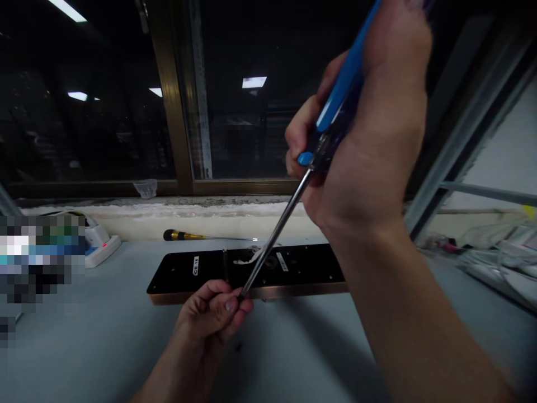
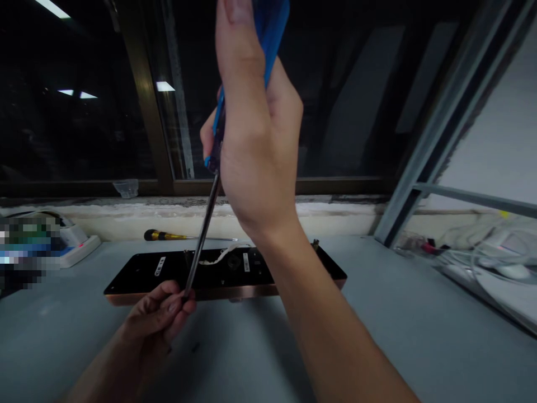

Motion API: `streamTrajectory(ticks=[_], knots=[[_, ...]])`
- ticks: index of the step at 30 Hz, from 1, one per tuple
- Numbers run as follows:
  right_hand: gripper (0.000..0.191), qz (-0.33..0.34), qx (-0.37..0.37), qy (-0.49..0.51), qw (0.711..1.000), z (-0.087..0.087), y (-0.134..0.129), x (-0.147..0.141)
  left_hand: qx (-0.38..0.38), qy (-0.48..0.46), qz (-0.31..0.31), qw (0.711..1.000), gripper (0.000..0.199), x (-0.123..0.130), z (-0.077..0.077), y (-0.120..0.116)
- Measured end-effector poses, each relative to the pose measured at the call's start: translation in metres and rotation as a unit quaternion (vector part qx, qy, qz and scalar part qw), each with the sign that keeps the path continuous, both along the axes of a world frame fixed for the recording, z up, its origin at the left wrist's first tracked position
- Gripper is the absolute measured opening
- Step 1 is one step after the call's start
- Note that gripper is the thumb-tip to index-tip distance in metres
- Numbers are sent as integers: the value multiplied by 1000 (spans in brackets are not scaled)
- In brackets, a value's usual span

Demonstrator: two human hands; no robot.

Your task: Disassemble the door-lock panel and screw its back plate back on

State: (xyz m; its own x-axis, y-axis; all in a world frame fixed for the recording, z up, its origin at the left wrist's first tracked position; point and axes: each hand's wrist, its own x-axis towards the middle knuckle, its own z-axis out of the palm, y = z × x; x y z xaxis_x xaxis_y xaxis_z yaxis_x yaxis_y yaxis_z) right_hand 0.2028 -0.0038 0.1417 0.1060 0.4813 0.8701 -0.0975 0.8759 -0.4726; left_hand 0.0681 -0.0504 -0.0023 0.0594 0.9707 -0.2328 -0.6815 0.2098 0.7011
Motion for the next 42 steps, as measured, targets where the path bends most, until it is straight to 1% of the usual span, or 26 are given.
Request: streamTrajectory(ticks=[2, 3, 7, 10, 13, 15, 19, 21, 23, 25, 27, 29, 31, 33, 34, 35, 36, 37, 38, 40, 41, 42], knots=[[55, -9, 70, 40, 997, -2, -1, -3, -8, -4, 8, 1000, 20, 0, -1, 0], [54, -10, 84, 48, 995, -2, -1, -4, -13, -7, 15, 1000, 21, -1, -1, 0], [50, -18, 55, 52, 997, -5, -1, -6, -22, -13, 36, 999, 22, -1, 1, -1], [49, -12, 54, 35, 998, -4, -3, -8, -23, -10, 40, 999, 23, 1, 5, -2], [48, -33, 51, 51, 997, -4, -6, -12, -22, -11, 44, 999, 24, 3, 9, -3], [48, -39, 53, 58, 996, -4, -7, -14, -9, -18, 36, 999, 23, 3, 11, -4], [50, -9, 58, 43, 997, -7, -5, -11, 40, -27, -14, 999, 10, 4, 11, -7], [51, -4, 51, 53, 997, -6, -3, -7, 58, -14, -29, 998, 20, 4, 10, -8], [51, -2, 42, 66, 997, -4, 0, -3, 66, 8, -23, 998, 27, 5, 9, -9], [55, -2, 29, 83, 996, 0, 3, 1, 70, 43, -4, 997, 24, 6, 9, -9], [55, -16, 19, 95, 995, 4, 7, 6, 83, 96, 13, 992, 16, 6, 10, -9], [49, -45, 35, 91, 994, 7, 12, 12, 106, 158, 19, 982, 11, 6, 12, -10], [40, -71, 46, 82, 993, 8, 18, 18, 128, 210, 10, 969, 11, 7, 12, -13], [36, -74, 33, 84, 993, 7, 24, 23, 148, 257, -3, 955, 8, 7, 9, -15], [36, -66, 20, 85, 994, 6, 26, 24, 163, 291, -7, 943, 6, 7, 6, -16], [36, -59, 13, 88, 994, 4, 28, 23, 187, 339, -11, 922, 4, 6, 2, -16], [36, -52, 12, 86, 995, 2, 30, 23, 226, 401, -13, 888, 6, 5, -3, -16], [36, -45, 14, 79, 996, 0, 31, 21, 280, 476, -16, 834, 10, 4, -8, -15], [37, -39, 19, 70, 997, -2, 33, 20, 349, 551, -22, 758, 14, 2, -13, -14], [38, -29, 26, 48, 998, -5, 36, 17, 489, 659, -34, 571, 20, -2, -20, -11], [39, -27, 28, 38, 999, -6, 37, 16, 536, 687, -44, 488, 21, -3, -22, -9], [40, -28, 25, 28, 999, -8, 39, 15, 564, 706, -56, 424, 21, -5, -24, -7]])
